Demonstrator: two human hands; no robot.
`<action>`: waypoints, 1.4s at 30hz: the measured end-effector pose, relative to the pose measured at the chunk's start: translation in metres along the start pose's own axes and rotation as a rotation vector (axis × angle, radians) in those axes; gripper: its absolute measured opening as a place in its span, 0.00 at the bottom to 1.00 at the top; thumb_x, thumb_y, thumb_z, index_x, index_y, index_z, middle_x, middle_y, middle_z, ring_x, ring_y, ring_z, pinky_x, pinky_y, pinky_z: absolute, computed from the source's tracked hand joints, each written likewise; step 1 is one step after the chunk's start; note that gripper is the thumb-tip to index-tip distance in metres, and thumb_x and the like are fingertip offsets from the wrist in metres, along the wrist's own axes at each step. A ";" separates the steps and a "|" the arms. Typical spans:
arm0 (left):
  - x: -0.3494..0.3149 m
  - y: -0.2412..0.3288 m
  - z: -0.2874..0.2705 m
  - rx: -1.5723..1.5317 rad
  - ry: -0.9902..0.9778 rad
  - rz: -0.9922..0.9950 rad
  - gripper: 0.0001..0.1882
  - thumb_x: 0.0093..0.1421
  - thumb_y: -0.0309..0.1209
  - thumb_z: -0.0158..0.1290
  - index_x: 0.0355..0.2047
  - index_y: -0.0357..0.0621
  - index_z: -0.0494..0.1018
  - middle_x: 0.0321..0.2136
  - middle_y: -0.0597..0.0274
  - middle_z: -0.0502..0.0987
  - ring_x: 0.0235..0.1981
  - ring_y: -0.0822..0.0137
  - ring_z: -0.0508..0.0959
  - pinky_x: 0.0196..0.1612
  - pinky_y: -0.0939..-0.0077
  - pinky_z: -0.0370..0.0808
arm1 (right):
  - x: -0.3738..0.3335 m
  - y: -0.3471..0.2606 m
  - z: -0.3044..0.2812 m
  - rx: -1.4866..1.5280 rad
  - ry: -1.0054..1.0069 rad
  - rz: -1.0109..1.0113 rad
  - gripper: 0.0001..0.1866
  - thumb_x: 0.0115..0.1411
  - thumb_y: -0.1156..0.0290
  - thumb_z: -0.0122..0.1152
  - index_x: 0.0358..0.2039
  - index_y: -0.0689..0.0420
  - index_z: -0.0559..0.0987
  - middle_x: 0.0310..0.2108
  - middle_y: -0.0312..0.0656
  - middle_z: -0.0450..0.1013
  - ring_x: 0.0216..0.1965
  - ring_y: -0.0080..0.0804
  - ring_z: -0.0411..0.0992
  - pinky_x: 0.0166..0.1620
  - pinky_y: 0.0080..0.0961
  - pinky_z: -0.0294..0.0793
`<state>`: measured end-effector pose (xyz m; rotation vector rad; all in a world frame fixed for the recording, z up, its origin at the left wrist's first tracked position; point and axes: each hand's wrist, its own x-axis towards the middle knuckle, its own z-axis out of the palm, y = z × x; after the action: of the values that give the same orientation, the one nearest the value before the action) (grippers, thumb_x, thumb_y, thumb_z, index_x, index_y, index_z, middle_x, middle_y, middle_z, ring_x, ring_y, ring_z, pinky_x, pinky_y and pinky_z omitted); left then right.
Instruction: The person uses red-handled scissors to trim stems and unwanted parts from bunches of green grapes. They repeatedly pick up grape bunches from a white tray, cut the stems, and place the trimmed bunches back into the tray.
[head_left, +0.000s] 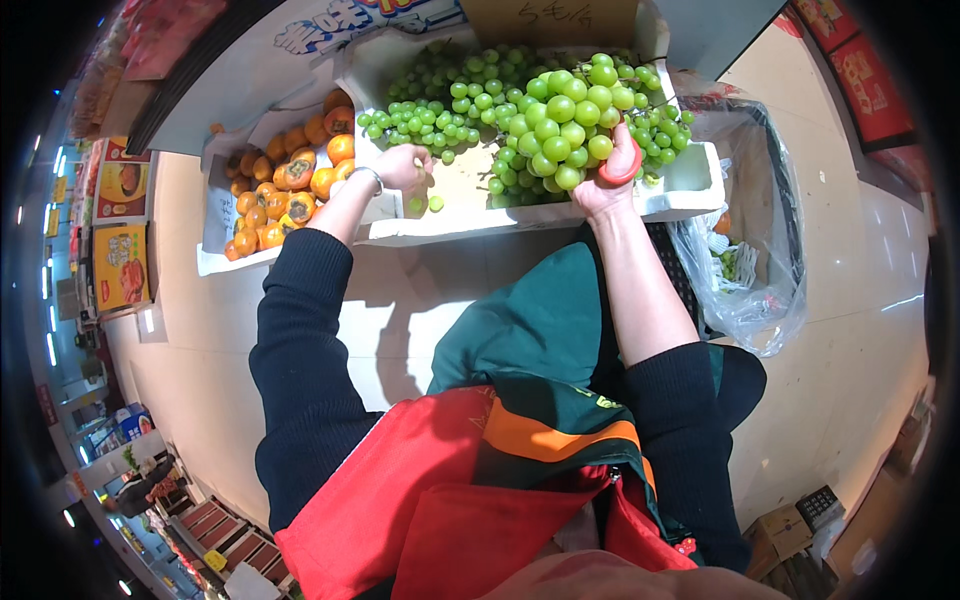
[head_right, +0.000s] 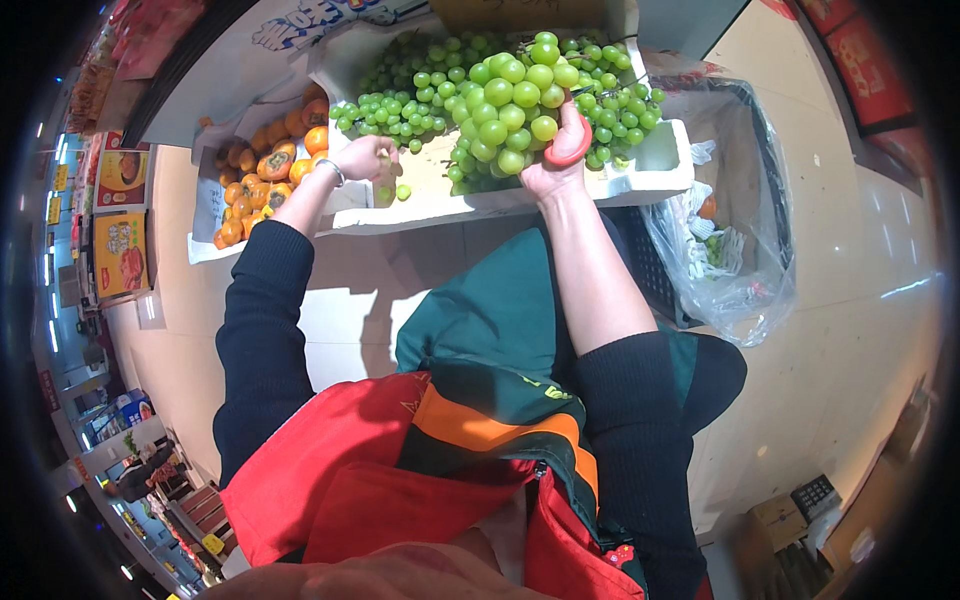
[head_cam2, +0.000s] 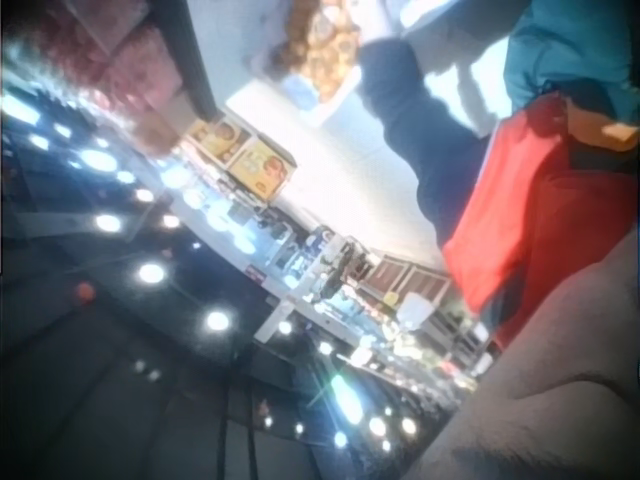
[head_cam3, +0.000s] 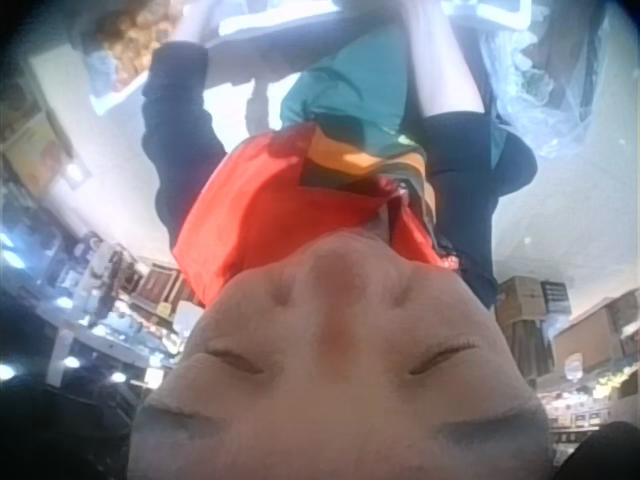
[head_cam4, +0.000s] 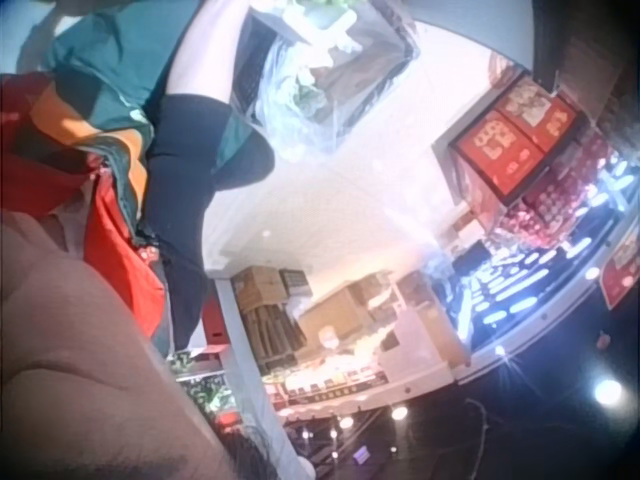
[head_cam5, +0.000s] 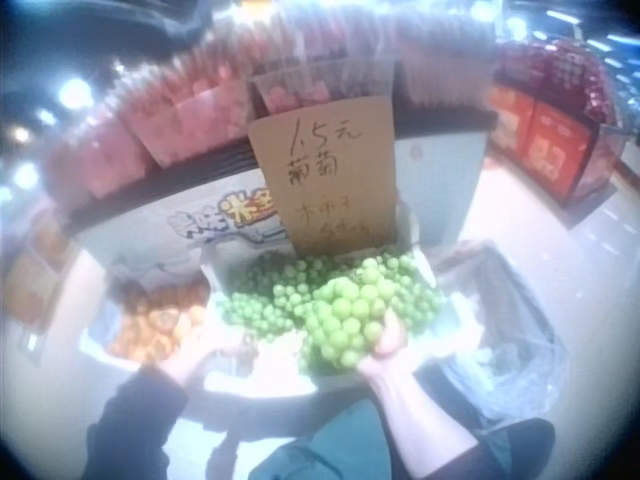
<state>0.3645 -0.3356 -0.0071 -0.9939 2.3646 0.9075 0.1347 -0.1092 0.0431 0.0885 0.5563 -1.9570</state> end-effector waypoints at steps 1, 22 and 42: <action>0.001 0.002 -0.004 -0.224 -0.040 -0.119 0.07 0.53 0.30 0.53 0.31 0.43 0.73 0.24 0.58 0.77 0.25 0.70 0.77 0.33 0.73 0.75 | 0.000 0.000 0.000 0.006 -0.013 -0.003 0.25 0.66 0.49 0.43 0.56 0.52 0.66 0.54 0.42 0.67 0.53 0.41 0.68 0.56 0.44 0.69; -0.009 0.008 0.012 0.116 -0.241 -0.139 0.19 0.46 0.28 0.57 0.41 0.51 0.70 0.33 0.47 0.74 0.37 0.53 0.76 0.40 0.62 0.75 | 0.000 -0.001 0.003 -0.017 0.028 -0.006 0.25 0.68 0.50 0.37 0.57 0.52 0.65 0.56 0.44 0.65 0.55 0.43 0.67 0.58 0.46 0.68; -0.027 0.018 0.010 -1.370 -0.309 0.124 0.18 0.54 0.18 0.44 0.46 0.43 0.64 0.46 0.52 0.68 0.36 0.63 0.76 0.30 0.72 0.83 | 0.005 0.002 -0.003 0.009 0.001 0.002 0.25 0.68 0.50 0.38 0.57 0.53 0.66 0.56 0.44 0.66 0.55 0.42 0.67 0.58 0.44 0.68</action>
<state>0.3702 -0.3065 0.0093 -0.9480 1.3284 2.5991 0.1333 -0.1128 0.0380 0.0952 0.5482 -1.9575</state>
